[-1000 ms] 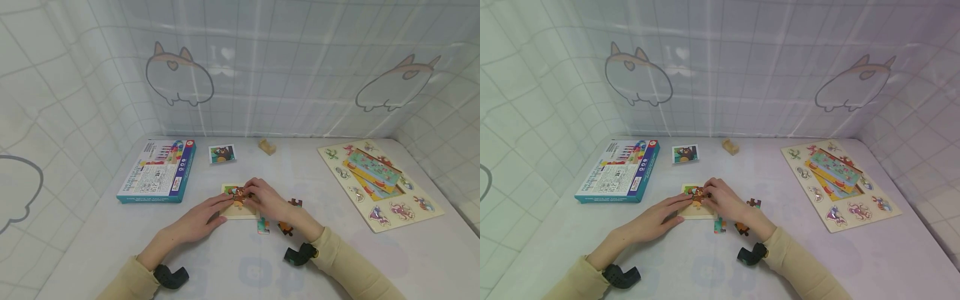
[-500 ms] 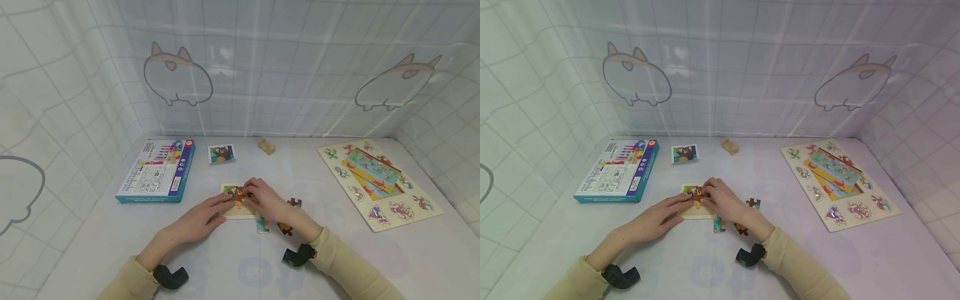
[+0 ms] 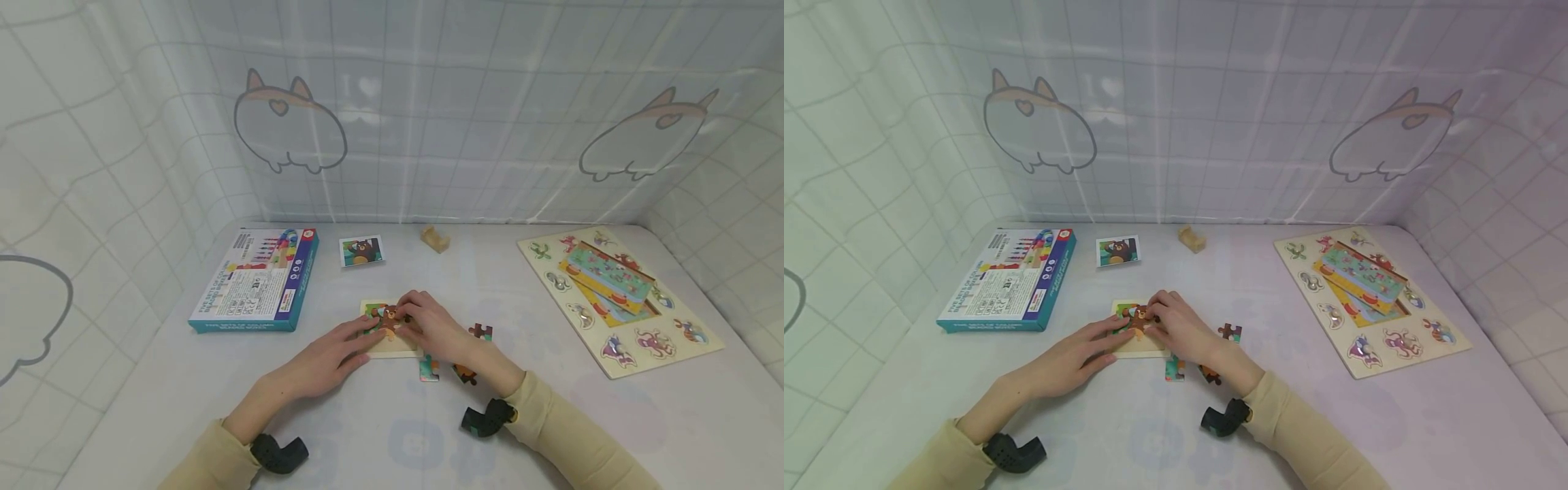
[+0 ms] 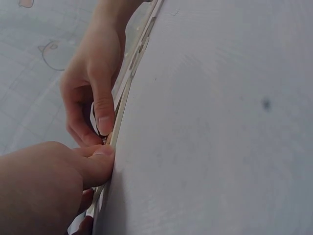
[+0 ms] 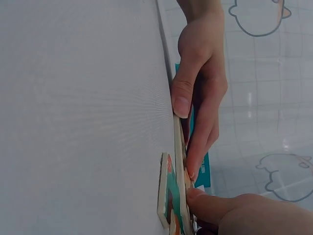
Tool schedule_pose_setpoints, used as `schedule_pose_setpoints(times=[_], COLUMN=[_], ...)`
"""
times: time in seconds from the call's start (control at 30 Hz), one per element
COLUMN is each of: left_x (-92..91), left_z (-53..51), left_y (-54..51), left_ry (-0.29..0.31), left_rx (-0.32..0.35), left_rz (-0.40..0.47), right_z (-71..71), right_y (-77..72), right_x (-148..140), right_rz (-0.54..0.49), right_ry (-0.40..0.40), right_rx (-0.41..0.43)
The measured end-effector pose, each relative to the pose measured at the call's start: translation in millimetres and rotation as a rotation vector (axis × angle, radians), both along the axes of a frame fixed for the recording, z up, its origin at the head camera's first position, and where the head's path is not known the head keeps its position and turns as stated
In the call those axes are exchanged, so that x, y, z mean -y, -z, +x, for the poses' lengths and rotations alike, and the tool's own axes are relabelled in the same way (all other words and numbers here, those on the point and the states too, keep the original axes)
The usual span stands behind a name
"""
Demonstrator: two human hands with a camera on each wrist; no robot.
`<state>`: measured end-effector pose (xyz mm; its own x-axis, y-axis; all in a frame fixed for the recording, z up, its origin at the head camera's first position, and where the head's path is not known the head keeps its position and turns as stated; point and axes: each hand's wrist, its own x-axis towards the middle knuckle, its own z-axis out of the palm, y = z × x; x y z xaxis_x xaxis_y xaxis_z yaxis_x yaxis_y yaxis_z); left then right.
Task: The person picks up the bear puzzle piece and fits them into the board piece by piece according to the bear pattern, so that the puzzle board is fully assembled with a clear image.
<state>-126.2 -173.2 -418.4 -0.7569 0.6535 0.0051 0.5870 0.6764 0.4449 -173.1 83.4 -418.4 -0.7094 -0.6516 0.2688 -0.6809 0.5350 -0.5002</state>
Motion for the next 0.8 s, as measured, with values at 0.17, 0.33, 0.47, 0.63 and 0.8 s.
schedule_pose_setpoints(times=[0.17,0.33,0.47,0.63,0.8], left_x=[0.2,0.2,-0.9,-1.6,-2.0], left_z=[-0.1,0.2,0.5,0.4,1.5], left_y=[2.2,4.0,2.3,1.9,2.2], left_ry=[-0.002,0.017,0.017,0.007,0.008], left_rx=[-0.005,-0.023,-0.002,0.01,0.007], left_rz=[-0.002,0.002,0.001,0.004,0.014], right_z=[-0.1,-0.9,-2.1,-2.4,-1.8], right_y=[0.4,1.3,2.4,2.8,1.9], right_x=[0.8,0.6,0.3,0.2,0.5], right_rz=[-0.013,-0.028,-0.025,-0.024,-0.033], right_ry=[0.006,0.003,0.005,0.01,0.016], right_rx=[-0.011,-0.003,0.007,0.008,0.004])
